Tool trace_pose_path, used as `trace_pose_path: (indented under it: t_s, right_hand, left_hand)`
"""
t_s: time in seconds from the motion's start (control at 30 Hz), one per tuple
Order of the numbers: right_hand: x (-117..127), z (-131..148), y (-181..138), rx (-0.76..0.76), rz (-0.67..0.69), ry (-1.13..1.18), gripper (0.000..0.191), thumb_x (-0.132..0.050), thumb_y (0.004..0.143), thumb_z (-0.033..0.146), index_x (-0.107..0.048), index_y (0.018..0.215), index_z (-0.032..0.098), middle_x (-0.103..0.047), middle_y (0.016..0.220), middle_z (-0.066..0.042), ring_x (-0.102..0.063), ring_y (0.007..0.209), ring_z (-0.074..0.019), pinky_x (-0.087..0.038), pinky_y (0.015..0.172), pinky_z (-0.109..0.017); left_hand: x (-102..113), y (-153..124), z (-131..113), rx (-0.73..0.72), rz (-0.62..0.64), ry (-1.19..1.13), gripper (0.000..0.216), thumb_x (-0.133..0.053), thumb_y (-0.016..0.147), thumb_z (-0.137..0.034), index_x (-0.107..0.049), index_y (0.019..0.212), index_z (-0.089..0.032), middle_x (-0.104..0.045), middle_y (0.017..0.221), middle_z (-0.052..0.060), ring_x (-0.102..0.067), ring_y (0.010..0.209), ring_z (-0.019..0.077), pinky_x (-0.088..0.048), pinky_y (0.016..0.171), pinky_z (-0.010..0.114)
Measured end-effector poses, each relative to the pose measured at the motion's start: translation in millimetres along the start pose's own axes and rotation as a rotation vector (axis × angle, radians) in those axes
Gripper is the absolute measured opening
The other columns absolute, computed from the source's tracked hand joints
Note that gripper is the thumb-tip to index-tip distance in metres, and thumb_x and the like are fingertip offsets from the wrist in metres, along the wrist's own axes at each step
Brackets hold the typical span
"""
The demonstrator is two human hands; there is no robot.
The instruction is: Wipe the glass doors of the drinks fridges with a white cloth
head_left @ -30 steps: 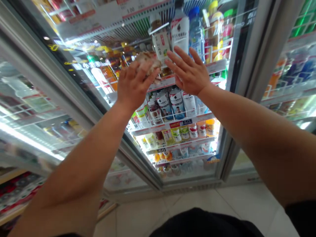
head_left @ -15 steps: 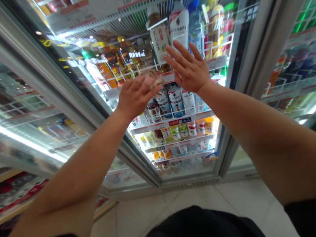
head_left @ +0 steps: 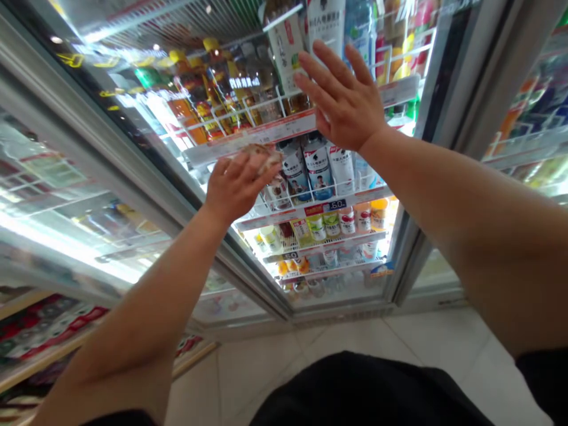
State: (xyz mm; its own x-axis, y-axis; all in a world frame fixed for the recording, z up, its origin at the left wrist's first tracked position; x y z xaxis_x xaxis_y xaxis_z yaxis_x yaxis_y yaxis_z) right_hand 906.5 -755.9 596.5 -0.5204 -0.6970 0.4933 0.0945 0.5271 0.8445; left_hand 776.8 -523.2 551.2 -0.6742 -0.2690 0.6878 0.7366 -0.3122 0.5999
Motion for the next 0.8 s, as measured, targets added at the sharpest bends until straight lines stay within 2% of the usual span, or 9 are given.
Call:
trace_pose_path:
  t_s: [0.07,0.17,0.23,0.33,0.43,0.5,0.53,0.7,0.8]
  right_hand:
    - [-0.1,1.3,-1.5,0.03,0.032,-0.089,0.068,-0.017,0.091,0.036,-0.023,0.159,0.032,-0.014,0.166,0.014,-0.008,0.157,-0.0163,-0.001,0.13,-0.051]
    - [1.3,3.9,-4.3,0.099,0.029,-0.184,0.061,-0.011,0.101,0.033,-0.016,0.161,0.025,-0.013,0.169,0.004,-0.009,0.157,-0.0222,-0.009,0.128,-0.06]
    - [1.6,4.2,-5.5,0.13,0.007,-0.215,0.058,-0.012,0.103,0.031,-0.015,0.161,0.024,-0.015,0.169,0.002,-0.011,0.157,-0.0247,-0.013,0.127,-0.063]
    - [0.4,3.2,-6.0,0.152,-0.014,-0.238,0.057,-0.015,0.104,0.029,-0.015,0.161,0.024,-0.017,0.169,0.0,-0.012,0.157,-0.0265,-0.016,0.125,-0.064]
    - [0.0,2.1,-5.8,0.151,-0.018,-0.223,0.057,-0.017,0.104,0.029,-0.016,0.161,0.025,-0.016,0.169,0.0,-0.012,0.157,-0.026,-0.014,0.125,-0.065]
    - [0.3,1.4,-5.8,0.146,-0.016,-0.202,0.057,-0.016,0.103,0.03,-0.017,0.16,0.026,-0.016,0.169,0.001,-0.011,0.157,-0.025,-0.013,0.126,-0.064]
    - [0.4,1.0,-6.0,0.145,-0.018,-0.193,0.057,-0.016,0.103,0.031,-0.017,0.16,0.026,-0.016,0.169,0.002,-0.011,0.157,-0.0245,-0.012,0.126,-0.063]
    - [-0.7,-3.2,-6.2,0.15,-0.054,-0.135,0.059,-0.019,0.1,0.033,-0.018,0.16,0.031,-0.016,0.168,0.007,-0.012,0.157,-0.0228,-0.01,0.126,-0.062]
    - [-3.9,-6.0,-4.8,0.147,-0.045,-0.15,0.063,-0.023,0.097,0.033,-0.017,0.16,0.031,-0.015,0.168,0.007,-0.01,0.157,-0.0218,-0.01,0.126,-0.062]
  left_hand:
    - [10.2,-1.6,19.5,0.046,-0.07,0.02,0.043,-0.036,0.101,-0.041,-0.059,0.137,-0.037,-0.052,0.149,-0.001,-0.041,0.136,0.0308,-0.033,0.111,0.059]
    - [35.0,-5.4,58.7,0.286,-0.337,0.062,0.05,-0.037,0.099,-0.038,-0.051,0.146,-0.028,-0.043,0.156,0.002,-0.038,0.138,0.033,-0.029,0.115,0.06]
    - [37.0,-12.6,65.3,0.368,-0.435,0.073,0.053,-0.037,0.099,-0.034,-0.046,0.15,-0.024,-0.039,0.157,0.005,-0.037,0.138,0.0328,-0.028,0.116,0.059]
    - [12.7,-28.5,40.2,0.339,-0.394,0.083,0.052,-0.035,0.1,-0.032,-0.045,0.151,-0.023,-0.039,0.156,0.01,-0.037,0.138,0.0325,-0.029,0.115,0.059]
    - [-22.7,-40.8,5.4,0.106,-0.127,-0.01,0.042,-0.04,0.101,-0.035,-0.058,0.139,-0.032,-0.057,0.143,0.005,-0.048,0.132,0.0271,-0.038,0.109,0.052]
    - [-31.3,-43.9,0.7,-0.025,0.018,-0.074,0.036,-0.043,0.101,-0.038,-0.062,0.131,-0.036,-0.062,0.137,0.0,-0.05,0.13,0.0248,-0.041,0.106,0.049]
    - [-28.0,-43.0,7.2,-0.026,0.02,-0.076,0.036,-0.043,0.101,-0.039,-0.062,0.131,-0.036,-0.061,0.139,-0.001,-0.049,0.131,0.0254,-0.04,0.107,0.051]
    - [13.7,-39.4,63.2,0.32,-0.397,0.092,0.048,-0.038,0.102,-0.03,-0.047,0.149,-0.031,-0.041,0.155,0.0,-0.038,0.136,0.0262,-0.03,0.116,0.056]
    - [0.3,-51.4,50.4,0.333,-0.423,0.123,0.05,-0.038,0.101,-0.027,-0.044,0.151,-0.029,-0.04,0.155,0.004,-0.035,0.139,0.0278,-0.03,0.116,0.055]
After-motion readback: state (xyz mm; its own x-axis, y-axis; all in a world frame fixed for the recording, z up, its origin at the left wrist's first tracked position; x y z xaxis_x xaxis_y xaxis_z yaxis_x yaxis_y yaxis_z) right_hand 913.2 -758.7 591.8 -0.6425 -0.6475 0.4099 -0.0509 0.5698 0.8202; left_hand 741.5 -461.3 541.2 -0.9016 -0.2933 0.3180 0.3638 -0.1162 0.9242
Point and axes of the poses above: each hand's wrist, its own y-axis towards the middle knuckle, its own x-axis out of the back of the hand, z = x × y, the point moved 4 cm from there along y, towards the middle knuckle
